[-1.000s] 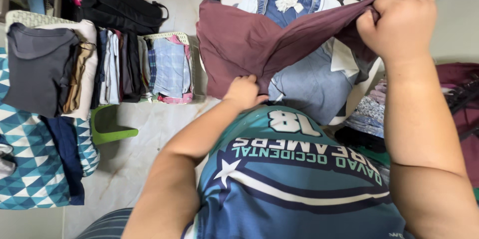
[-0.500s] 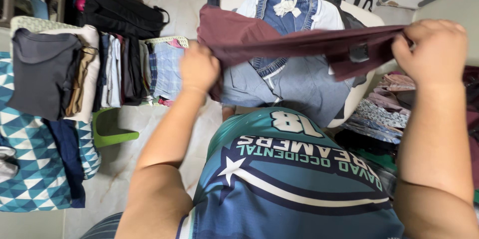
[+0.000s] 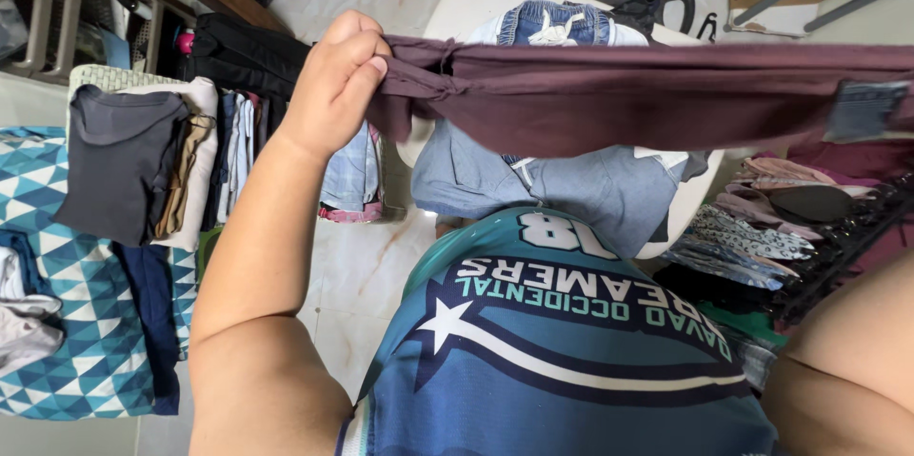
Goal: The person folds several garments on a white surface, including a dark gray top, a maroon t-shirt, and light blue shorts. Each item is smoothed, folded into a compact rectangle, and placed into a nearby basket. The person also briefly handles a few hangers at the end.
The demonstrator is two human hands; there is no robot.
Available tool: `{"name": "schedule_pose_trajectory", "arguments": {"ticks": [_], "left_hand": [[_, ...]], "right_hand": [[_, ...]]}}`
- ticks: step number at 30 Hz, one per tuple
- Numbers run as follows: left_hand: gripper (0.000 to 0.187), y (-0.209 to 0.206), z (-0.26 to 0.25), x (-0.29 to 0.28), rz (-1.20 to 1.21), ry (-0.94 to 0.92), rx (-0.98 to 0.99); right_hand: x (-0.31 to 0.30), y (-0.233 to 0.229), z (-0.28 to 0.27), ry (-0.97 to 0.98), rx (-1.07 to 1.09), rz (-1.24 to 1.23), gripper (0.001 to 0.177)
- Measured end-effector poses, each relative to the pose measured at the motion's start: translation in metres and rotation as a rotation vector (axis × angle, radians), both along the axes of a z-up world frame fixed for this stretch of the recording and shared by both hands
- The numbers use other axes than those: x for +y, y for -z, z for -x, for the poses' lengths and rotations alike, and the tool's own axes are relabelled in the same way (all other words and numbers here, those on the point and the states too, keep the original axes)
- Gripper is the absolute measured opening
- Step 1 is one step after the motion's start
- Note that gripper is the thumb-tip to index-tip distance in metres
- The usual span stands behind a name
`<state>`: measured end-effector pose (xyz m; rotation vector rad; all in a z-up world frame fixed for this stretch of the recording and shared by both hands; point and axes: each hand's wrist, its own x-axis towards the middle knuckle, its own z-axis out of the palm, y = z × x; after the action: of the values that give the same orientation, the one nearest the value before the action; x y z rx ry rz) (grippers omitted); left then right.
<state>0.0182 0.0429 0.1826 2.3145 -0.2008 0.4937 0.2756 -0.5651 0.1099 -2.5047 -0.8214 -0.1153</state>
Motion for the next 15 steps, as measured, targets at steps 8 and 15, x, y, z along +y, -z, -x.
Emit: {"name": "schedule_pose_trajectory", "arguments": {"ticks": [8, 15], "left_hand": [[0.024, 0.014, -0.017, -0.011, -0.516, 0.013, -0.056], [0.011, 0.028, -0.007, 0.000, -0.281, -0.050, -0.208]], "right_hand": [[-0.016, 0.002, -0.005, 0.059, 0.042, -0.016, 0.021], [-0.025, 0.009, -0.001, 0.110, 0.084, -0.047, 0.023]]}}
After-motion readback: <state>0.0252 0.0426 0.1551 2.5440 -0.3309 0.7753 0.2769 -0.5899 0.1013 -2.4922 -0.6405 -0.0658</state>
